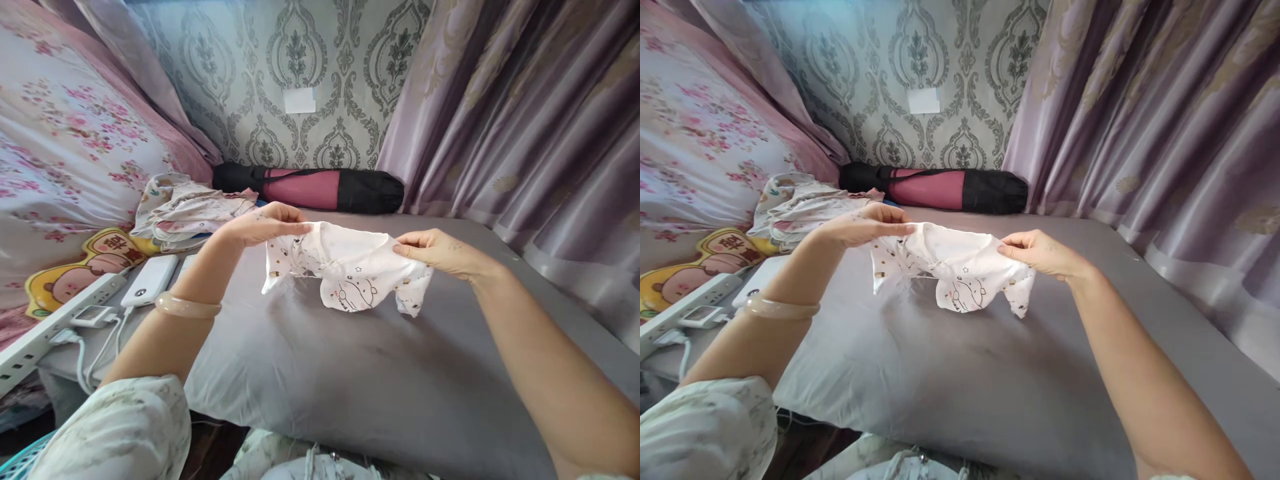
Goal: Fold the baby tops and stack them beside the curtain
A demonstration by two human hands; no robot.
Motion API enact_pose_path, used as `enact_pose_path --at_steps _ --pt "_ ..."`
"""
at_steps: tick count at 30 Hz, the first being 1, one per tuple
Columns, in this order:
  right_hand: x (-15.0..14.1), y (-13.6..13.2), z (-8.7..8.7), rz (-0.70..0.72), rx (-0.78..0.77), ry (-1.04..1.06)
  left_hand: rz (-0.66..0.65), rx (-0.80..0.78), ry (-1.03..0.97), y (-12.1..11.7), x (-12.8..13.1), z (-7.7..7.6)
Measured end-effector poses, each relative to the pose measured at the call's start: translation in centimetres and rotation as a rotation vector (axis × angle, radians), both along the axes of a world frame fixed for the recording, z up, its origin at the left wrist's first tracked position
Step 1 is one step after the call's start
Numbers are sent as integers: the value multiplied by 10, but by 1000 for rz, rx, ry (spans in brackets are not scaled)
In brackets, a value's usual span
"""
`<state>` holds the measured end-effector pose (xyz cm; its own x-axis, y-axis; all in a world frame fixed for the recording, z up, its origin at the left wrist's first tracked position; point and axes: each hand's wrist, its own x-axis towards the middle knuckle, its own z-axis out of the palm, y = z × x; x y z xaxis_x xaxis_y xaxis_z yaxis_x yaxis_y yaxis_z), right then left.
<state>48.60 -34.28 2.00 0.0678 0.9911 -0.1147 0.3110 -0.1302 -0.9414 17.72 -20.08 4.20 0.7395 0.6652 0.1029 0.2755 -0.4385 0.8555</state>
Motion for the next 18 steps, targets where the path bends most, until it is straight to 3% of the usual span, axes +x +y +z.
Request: enact_pose_path --at_steps 3,9,12,16,18 --pt "10 -4 14 -42 10 -57 77 16 7 -3 -5 18" --pt "21 -7 41 -102 101 -168 135 95 -34 1 -10 33" --pt "17 -11 60 -130 307 -325 143 166 -143 1 -13 43" --pt "7 -8 73 -214 687 -399 266 275 -395 1 -8 48" --pt "3 0 70 -170 704 -423 287 338 -394 5 -1 41"
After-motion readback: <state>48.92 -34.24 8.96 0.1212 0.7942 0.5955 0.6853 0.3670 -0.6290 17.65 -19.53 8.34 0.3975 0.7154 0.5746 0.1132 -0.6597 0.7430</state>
